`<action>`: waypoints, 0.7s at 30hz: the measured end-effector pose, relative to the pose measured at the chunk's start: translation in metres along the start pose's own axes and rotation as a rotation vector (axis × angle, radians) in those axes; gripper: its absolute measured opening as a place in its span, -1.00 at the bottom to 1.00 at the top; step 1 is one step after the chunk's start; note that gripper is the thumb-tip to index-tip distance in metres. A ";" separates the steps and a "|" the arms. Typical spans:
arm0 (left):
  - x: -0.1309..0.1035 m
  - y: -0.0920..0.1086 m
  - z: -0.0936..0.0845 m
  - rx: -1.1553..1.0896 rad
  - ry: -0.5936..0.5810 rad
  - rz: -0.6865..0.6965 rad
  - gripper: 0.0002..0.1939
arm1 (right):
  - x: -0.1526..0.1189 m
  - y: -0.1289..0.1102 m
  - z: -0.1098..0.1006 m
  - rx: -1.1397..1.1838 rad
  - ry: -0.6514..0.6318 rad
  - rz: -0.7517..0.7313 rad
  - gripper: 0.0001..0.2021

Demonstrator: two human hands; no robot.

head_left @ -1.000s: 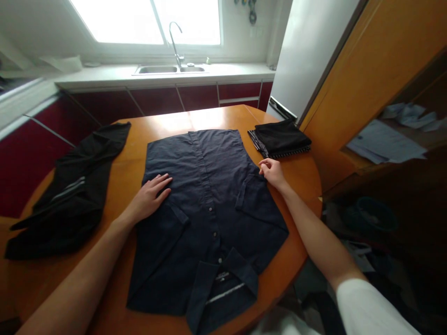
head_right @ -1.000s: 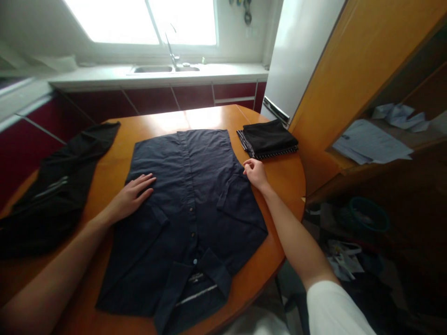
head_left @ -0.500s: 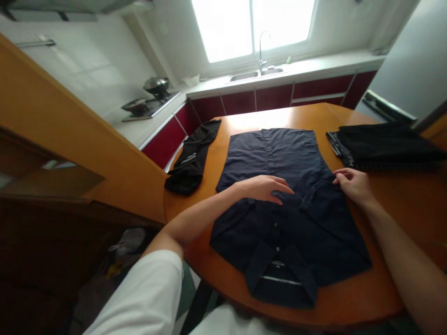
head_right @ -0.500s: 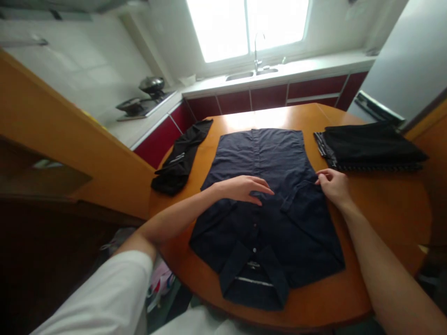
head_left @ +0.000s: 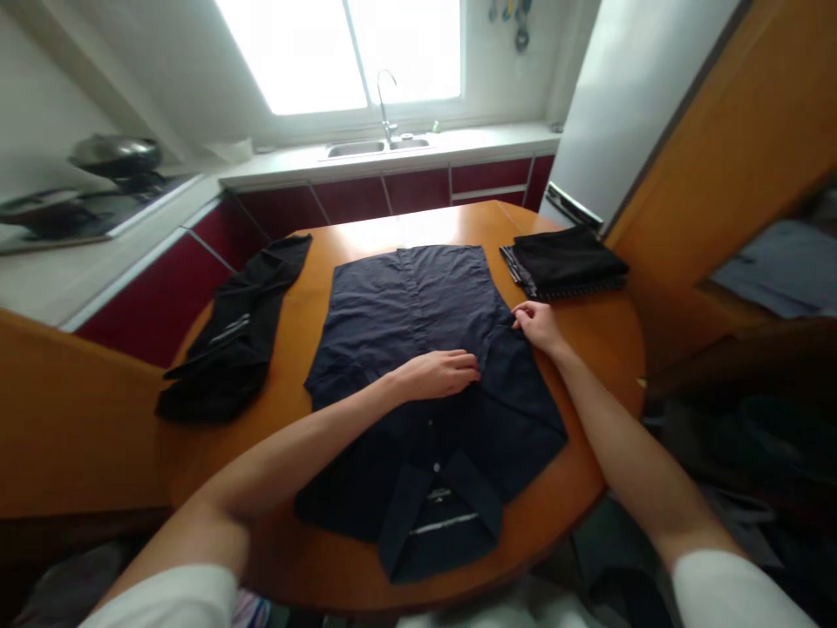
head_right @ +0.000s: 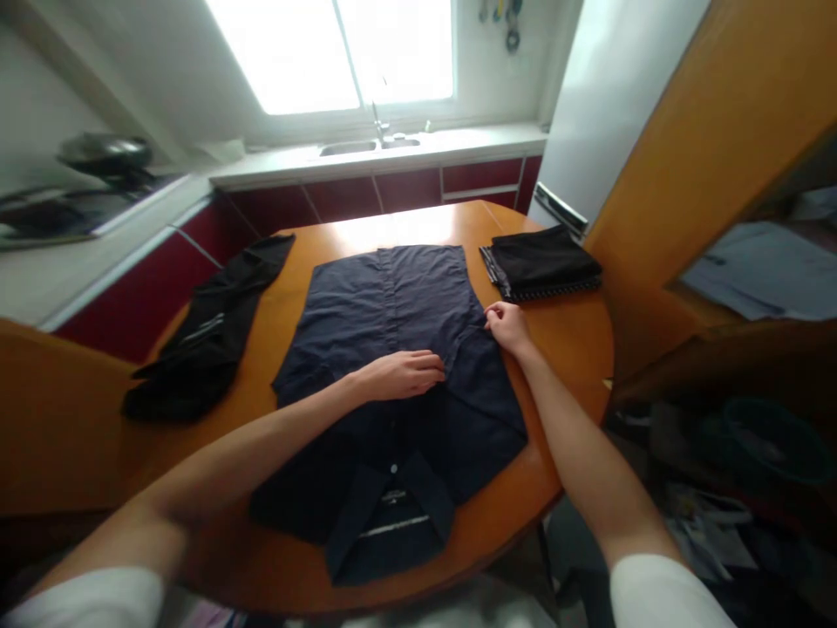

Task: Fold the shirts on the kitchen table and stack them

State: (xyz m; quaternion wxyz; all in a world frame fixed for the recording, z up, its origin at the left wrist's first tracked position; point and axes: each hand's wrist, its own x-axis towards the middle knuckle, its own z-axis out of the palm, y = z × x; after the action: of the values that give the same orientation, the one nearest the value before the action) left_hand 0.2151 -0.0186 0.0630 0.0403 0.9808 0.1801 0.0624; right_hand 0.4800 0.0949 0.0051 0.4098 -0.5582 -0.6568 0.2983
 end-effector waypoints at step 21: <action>0.071 0.030 -0.008 -0.109 0.152 -0.008 -0.64 | 0.006 -0.005 -0.001 0.081 0.165 0.050 -0.77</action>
State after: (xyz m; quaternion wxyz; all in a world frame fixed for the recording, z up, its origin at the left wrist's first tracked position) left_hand 0.2901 -0.0207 0.0817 0.0802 0.9689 0.1829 0.1461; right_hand 0.4785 0.1001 0.0115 0.4772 -0.5801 -0.5940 0.2880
